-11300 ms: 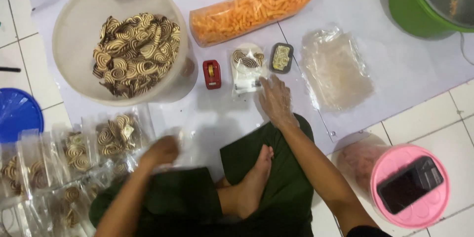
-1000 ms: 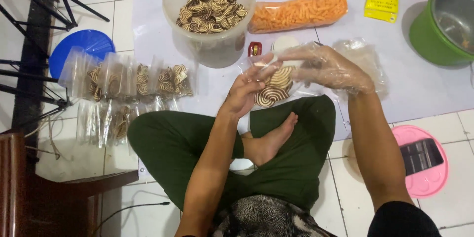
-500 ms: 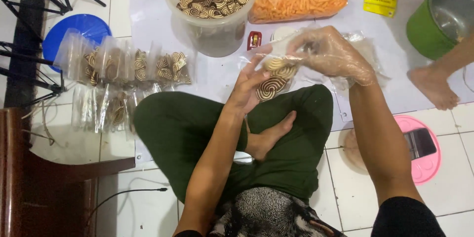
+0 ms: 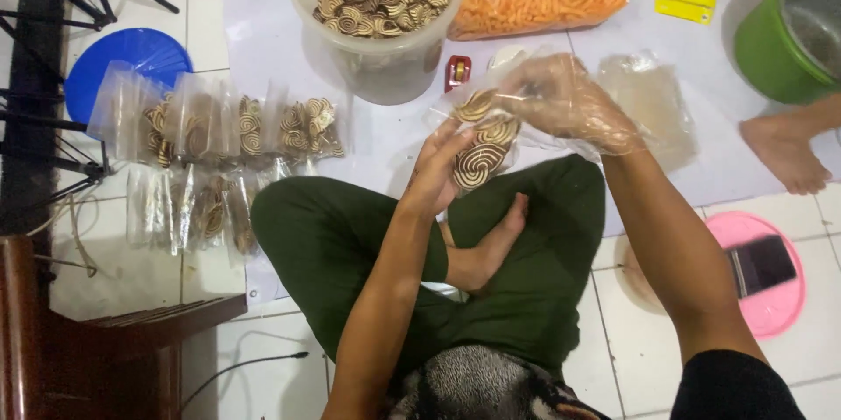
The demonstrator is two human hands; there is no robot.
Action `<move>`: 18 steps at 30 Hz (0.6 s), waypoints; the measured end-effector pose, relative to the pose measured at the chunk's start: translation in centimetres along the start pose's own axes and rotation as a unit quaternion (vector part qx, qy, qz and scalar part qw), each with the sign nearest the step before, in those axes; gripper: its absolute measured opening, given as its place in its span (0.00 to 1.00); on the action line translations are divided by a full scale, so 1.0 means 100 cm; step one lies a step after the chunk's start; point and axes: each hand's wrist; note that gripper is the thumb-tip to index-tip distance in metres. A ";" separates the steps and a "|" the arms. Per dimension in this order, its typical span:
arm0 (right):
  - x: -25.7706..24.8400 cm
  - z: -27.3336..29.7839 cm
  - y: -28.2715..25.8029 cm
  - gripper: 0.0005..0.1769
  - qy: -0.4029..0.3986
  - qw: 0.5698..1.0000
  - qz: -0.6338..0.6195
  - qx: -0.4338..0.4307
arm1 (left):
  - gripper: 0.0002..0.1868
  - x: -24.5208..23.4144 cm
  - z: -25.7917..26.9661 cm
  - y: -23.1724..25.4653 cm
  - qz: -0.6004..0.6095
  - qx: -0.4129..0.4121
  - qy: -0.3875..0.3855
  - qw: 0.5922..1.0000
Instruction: A person is manually packing spiral-patterned cookies into small plastic bags, weighing them on a digital scale, and sealing the bags while sitting on the floor.
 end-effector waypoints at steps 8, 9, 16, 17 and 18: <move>0.004 -0.039 -0.012 0.13 -0.023 0.988 -0.150 0.032 | 0.40 -0.047 0.005 0.012 0.059 -0.051 0.029 0.997; 0.003 -0.047 -0.006 0.11 -0.024 0.989 -0.144 0.003 | 0.40 -0.055 0.007 0.009 0.076 -0.065 0.053 0.994; 0.000 -0.154 0.020 0.09 0.147 0.975 -0.162 -0.046 | 0.42 -0.103 0.006 -0.006 0.200 -0.119 0.063 0.970; 0.006 -0.167 0.018 0.09 0.142 0.975 -0.163 -0.047 | 0.42 -0.100 0.006 -0.002 0.202 -0.115 0.067 0.970; 0.010 -0.180 0.017 0.13 0.119 0.987 -0.106 -0.005 | 0.41 -0.095 0.003 0.002 0.206 -0.111 0.076 0.969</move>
Point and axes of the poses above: each hand's wrist, its own z-axis away from the middle knuckle, its own x-axis out of the palm, y = z × x, and after that the axes turned 2 degrees about x, right-handed
